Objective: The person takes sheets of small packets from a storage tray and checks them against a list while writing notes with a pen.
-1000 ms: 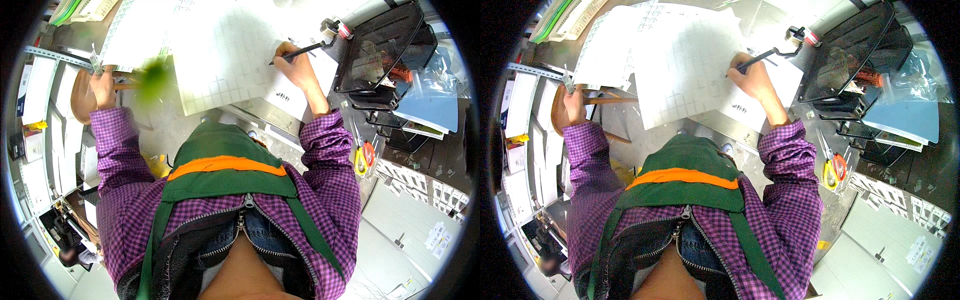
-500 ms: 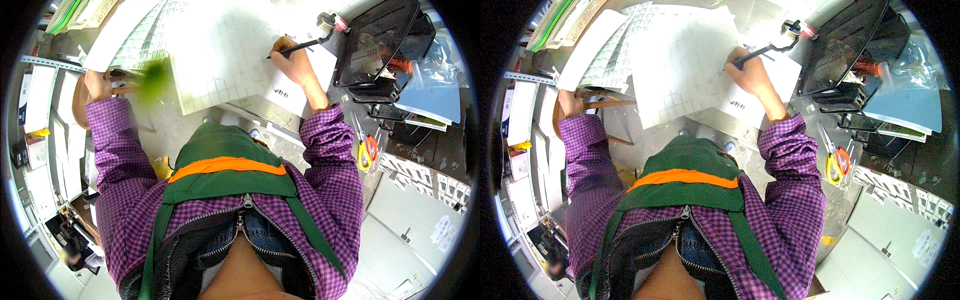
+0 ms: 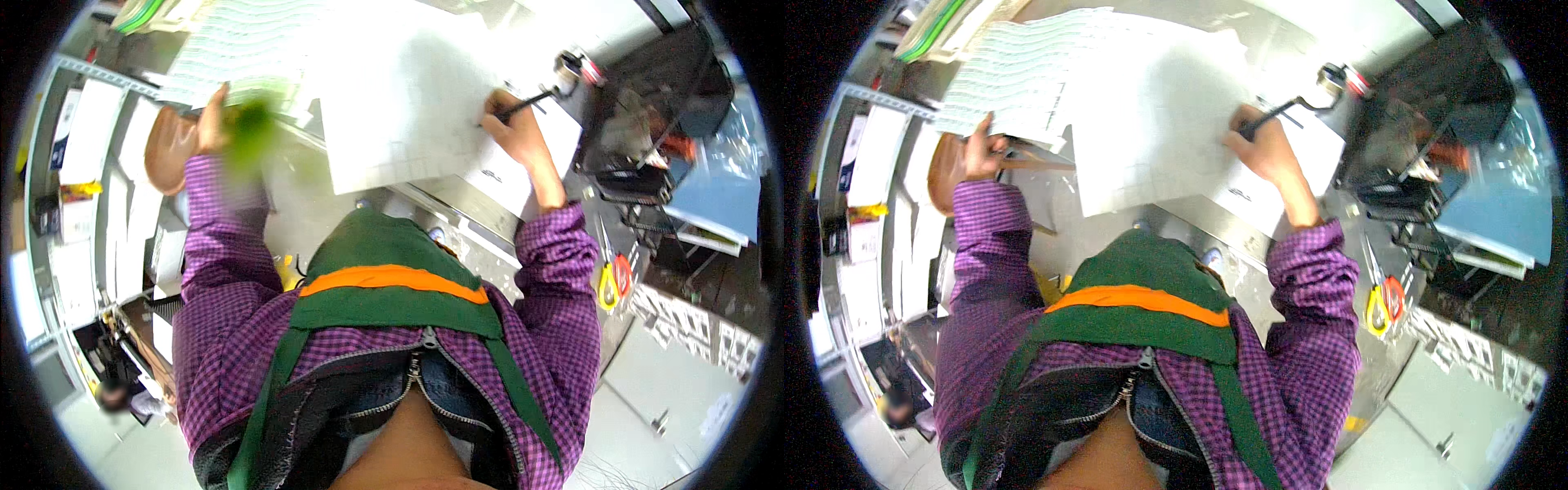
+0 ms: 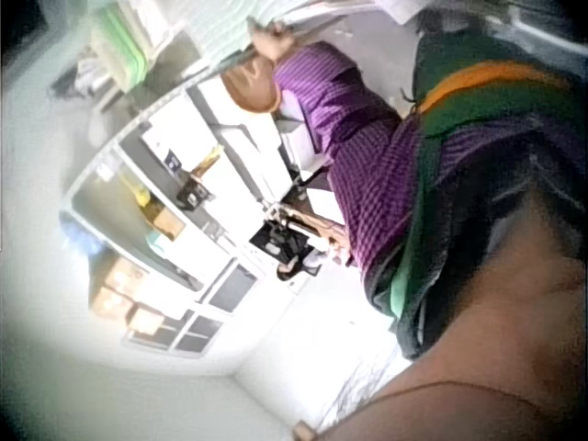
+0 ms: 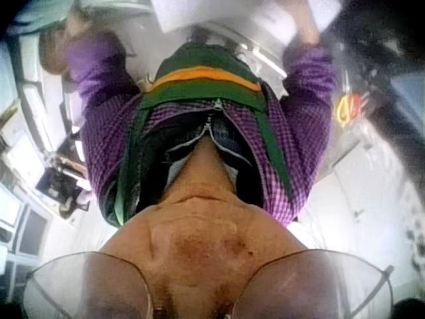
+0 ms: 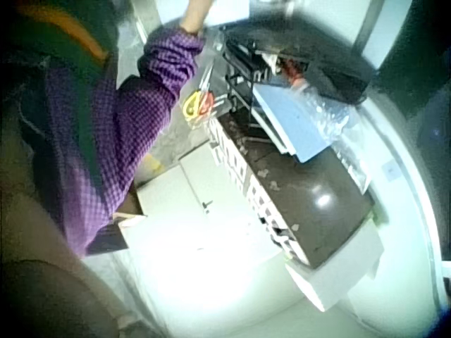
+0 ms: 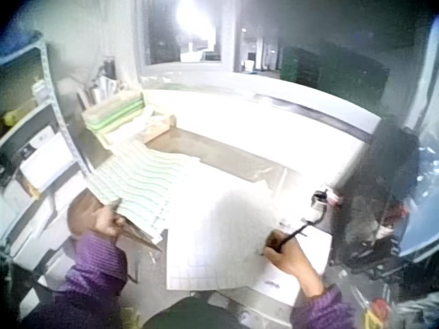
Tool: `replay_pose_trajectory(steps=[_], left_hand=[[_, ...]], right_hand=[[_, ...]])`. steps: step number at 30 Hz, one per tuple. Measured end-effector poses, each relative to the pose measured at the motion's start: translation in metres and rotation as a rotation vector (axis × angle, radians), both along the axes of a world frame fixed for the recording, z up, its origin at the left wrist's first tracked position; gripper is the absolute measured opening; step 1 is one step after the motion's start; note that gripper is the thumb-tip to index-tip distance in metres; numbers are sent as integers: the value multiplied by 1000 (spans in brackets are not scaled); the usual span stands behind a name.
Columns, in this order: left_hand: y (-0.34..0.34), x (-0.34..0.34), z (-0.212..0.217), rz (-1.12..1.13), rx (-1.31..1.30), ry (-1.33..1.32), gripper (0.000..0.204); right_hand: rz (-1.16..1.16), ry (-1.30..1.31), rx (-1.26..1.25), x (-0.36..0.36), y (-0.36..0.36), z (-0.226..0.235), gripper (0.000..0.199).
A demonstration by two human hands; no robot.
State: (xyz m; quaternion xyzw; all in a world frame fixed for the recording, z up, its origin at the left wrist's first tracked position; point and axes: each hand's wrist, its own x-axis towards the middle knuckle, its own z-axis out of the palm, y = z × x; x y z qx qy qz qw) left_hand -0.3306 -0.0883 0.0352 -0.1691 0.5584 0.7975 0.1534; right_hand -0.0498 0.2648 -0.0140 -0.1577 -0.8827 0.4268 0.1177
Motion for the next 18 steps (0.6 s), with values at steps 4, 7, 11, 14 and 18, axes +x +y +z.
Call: replay_pose_trajectory(steps=[4,7,11,14,18], left_hand=[[-34,-24,-33,-175,124,155,25],[-29,-25,-38,-143,-78,250,22],[-54,-23,-55,-128,-327,412,30],[-61,18,-64,63,-519,705,37],[-36,109,-55,-157,-458,883,43]], right_hand=[[-37,-10,-330,1,-6,16,8],[-31,43,-351,-1,-5,8,9],[-33,51,-326,1,-6,8,8],[-42,61,-343,1,-8,9,8],[-45,53,-376,0,-6,10,8]])
